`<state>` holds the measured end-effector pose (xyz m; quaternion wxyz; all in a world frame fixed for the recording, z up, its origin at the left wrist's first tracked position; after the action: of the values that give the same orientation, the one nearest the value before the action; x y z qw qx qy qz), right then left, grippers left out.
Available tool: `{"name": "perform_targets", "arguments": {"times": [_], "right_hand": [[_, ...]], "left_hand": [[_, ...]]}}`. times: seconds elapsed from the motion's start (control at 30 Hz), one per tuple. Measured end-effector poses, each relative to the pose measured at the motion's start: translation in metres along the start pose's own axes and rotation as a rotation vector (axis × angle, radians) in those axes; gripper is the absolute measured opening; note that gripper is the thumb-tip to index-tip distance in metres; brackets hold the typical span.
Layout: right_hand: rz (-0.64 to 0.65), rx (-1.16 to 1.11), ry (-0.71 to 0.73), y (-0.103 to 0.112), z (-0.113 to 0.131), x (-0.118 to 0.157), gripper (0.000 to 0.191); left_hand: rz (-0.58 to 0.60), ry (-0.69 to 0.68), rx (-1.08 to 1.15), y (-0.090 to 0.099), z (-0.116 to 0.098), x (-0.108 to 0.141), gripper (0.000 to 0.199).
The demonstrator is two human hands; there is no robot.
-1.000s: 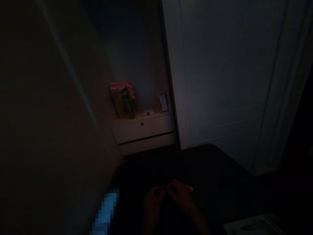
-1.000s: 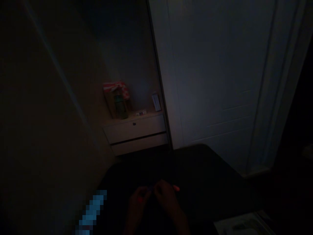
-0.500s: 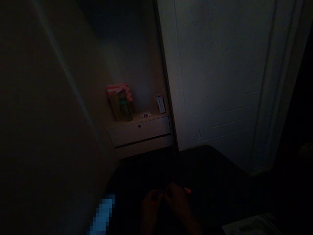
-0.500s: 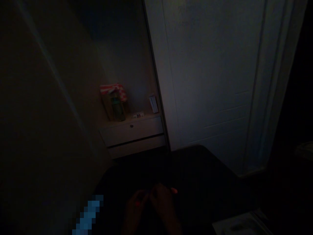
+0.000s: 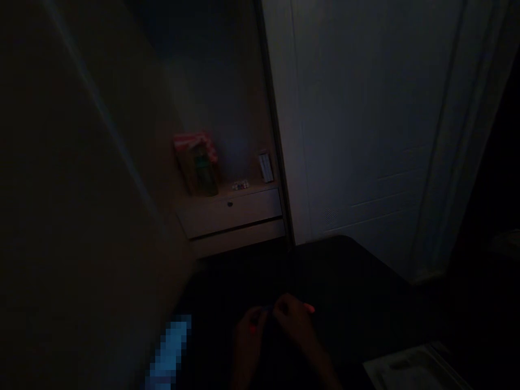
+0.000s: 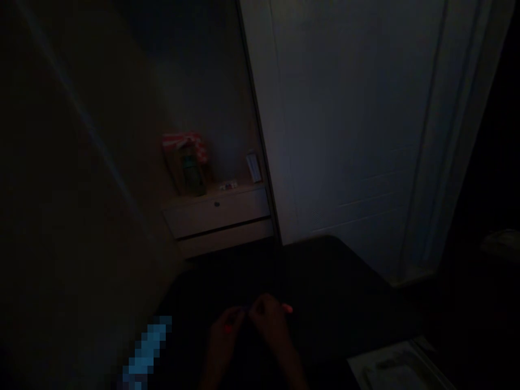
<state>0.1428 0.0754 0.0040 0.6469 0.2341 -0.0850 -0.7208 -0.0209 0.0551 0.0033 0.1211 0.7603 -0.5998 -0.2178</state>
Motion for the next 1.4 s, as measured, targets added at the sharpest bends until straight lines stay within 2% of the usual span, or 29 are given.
{"name": "perform_targets", "arguments": {"times": [0.27,0.6,0.77,0.93,1.03,1.13,1.2,1.33,1.4], "right_hand": [[-0.036,-0.040,0.033,-0.003,-0.008,-0.003,0.028],[0.033,-0.001,0.087,-0.002,-0.004,-0.002,0.011],[0.058,-0.010,0.111,-0.002,-0.002,-0.002,0.015],[0.057,-0.026,0.091,-0.001,-0.003,-0.001,0.017],[0.055,-0.064,0.101,0.001,0.000,0.002,0.031],[0.154,-0.074,0.147,-0.001,0.006,0.006,0.032],[0.186,-0.042,0.184,-0.002,0.010,0.009,0.034],[0.206,0.087,0.240,-0.008,0.016,0.013,0.054],[0.197,0.109,0.235,-0.011,0.017,0.013,0.050]], "left_hand": [[-0.034,0.034,-0.021,-0.001,0.001,-0.001,0.071],[-0.034,0.040,0.007,0.001,-0.001,0.001,0.071],[-0.051,0.027,0.019,0.002,-0.003,0.002,0.068],[-0.015,-0.019,0.037,0.002,-0.001,0.004,0.061],[0.006,-0.042,0.060,0.002,0.001,0.004,0.059],[0.013,-0.059,0.089,0.002,0.003,0.002,0.059],[-0.001,-0.065,0.098,0.002,0.002,0.001,0.060],[0.034,-0.049,0.108,-0.001,-0.002,0.002,0.062],[0.048,-0.030,0.130,-0.002,-0.004,0.003,0.061]]}}
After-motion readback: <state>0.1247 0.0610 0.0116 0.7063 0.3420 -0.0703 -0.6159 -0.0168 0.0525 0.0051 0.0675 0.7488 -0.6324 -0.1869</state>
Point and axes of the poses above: each hand's wrist, its own x-axis away from the middle knuckle, its own y-axis out of the back of the hand, z = x × y, the point moved 4 cm from there along -x, towards the middle knuckle, and after that the axes turned 3 degrees about -z, right-handed, at the moved point
